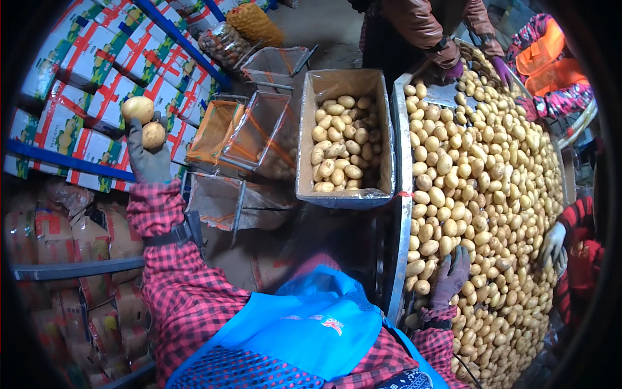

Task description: Sorting potatoes on a conveyor or table and placing them into boxes for shipment.

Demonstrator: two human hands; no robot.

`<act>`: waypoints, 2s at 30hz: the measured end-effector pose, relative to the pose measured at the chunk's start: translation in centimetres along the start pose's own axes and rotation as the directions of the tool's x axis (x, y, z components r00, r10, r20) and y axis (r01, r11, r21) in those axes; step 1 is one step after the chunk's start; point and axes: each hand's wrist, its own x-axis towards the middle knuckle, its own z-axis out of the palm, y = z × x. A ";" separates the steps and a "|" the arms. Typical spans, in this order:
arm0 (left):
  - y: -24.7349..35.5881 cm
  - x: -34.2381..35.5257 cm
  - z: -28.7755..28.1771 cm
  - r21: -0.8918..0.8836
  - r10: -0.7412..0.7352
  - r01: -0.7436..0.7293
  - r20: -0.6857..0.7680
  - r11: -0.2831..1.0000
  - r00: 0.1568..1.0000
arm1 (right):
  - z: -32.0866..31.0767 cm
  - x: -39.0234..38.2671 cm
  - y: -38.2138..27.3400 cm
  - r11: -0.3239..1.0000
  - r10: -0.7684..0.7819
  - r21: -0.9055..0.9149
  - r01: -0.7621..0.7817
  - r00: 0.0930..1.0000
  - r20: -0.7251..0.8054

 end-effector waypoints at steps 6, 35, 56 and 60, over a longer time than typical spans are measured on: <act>-15.8 2.4 -11.5 -0.375 -0.605 0.495 -0.284 0.784 0.744 | 0.4 0.6 -1.8 0.998 -0.060 0.012 0.061 0.997 -0.040; -15.2 -34.4 20.6 0.306 -0.618 0.951 0.739 -0.047 -0.268 | -8.9 3.9 -14.3 -0.198 0.211 0.801 -0.565 0.774 0.597; -14.6 -26.9 15.0 0.101 -0.805 0.957 0.568 0.272 0.169 | -6.5 0.2 -12.4 0.534 0.078 0.792 -0.296 0.950 0.302; -14.1 -17.7 12.0 0.018 -0.789 0.807 0.223 0.590 0.572 | -5.1 -1.7 -8.8 0.621 0.176 0.685 -0.382 0.919 0.353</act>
